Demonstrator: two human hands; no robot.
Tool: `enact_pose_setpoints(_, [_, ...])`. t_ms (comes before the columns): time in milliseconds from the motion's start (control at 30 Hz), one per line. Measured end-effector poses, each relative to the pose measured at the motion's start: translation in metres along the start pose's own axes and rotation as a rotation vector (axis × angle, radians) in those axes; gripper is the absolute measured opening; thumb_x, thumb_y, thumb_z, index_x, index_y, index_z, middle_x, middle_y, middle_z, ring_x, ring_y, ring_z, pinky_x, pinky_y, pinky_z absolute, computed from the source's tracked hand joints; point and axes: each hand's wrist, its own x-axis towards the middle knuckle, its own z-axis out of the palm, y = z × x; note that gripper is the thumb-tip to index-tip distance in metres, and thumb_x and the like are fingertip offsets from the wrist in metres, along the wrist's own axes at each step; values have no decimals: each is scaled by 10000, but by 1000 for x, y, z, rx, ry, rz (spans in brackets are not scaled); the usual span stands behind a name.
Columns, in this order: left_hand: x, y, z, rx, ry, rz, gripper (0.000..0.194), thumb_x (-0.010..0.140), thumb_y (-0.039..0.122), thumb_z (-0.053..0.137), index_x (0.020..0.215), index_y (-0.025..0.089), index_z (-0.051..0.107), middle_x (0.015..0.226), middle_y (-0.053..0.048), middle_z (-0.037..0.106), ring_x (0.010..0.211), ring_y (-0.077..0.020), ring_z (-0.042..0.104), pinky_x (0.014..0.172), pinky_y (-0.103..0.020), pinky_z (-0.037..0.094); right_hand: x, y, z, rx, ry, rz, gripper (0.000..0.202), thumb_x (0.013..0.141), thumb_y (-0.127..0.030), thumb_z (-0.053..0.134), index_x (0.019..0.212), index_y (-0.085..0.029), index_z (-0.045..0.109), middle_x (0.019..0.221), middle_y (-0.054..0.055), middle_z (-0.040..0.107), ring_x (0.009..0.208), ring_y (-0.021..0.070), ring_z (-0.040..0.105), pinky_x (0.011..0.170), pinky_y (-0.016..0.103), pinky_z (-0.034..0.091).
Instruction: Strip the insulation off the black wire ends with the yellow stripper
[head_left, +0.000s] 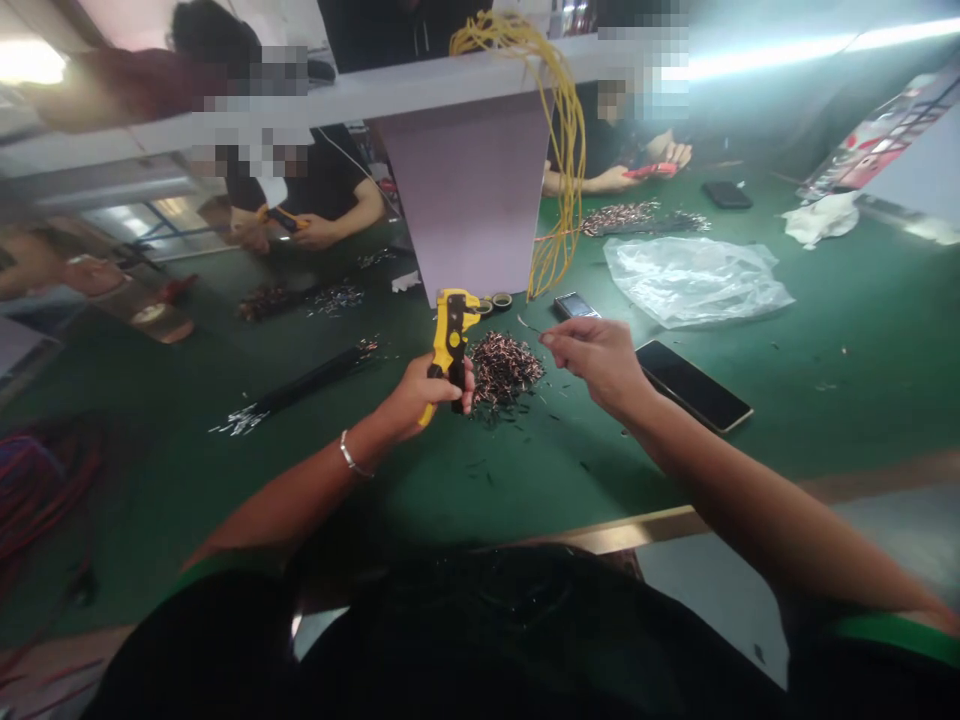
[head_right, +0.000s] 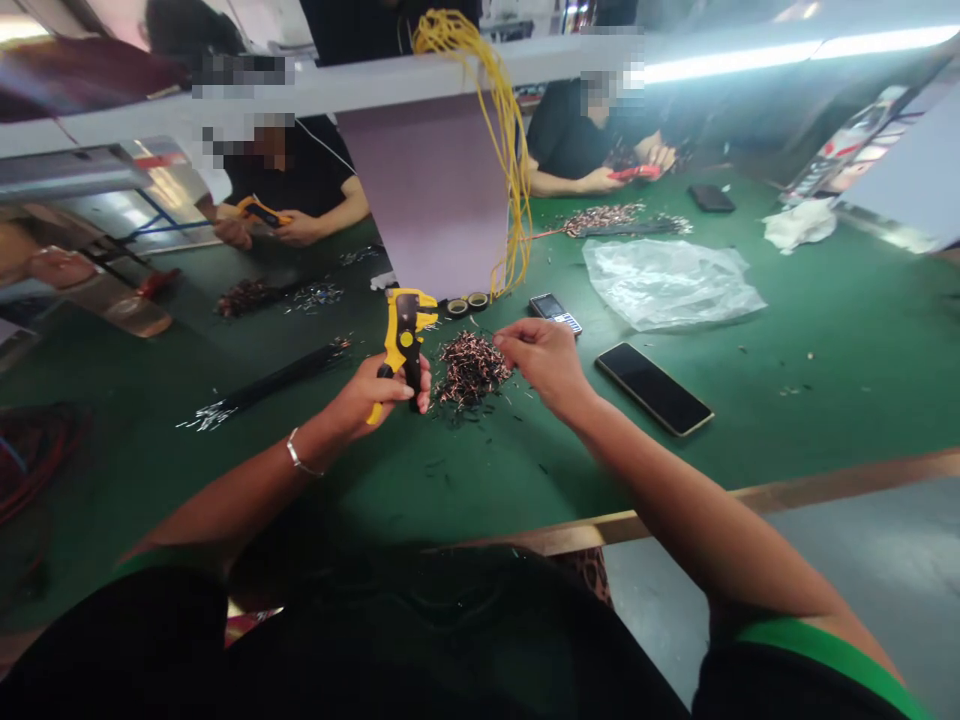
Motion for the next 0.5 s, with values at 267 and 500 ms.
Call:
enact_pose_setpoints(267, [-22, 39, -11, 31, 2, 59, 374, 571, 106, 637, 944, 117, 609, 791, -52, 650, 626, -173, 610, 592, -363, 524, -14, -8, 37, -799, -480, -176, 173, 744, -167, 577, 676, -165, 736, 652, 56, 677, 641, 179, 592, 609, 324, 400])
enact_pose_setpoints(500, [-43, 52, -6, 7, 21, 109, 321, 582, 113, 634, 901, 122, 594, 767, -33, 631, 609, -159, 597, 595, -360, 526, -12, -52, 48, -1212, -705, -466, 207, 794, -109, 546, 653, -153, 690, 627, 74, 635, 567, 151, 499, 558, 338, 282])
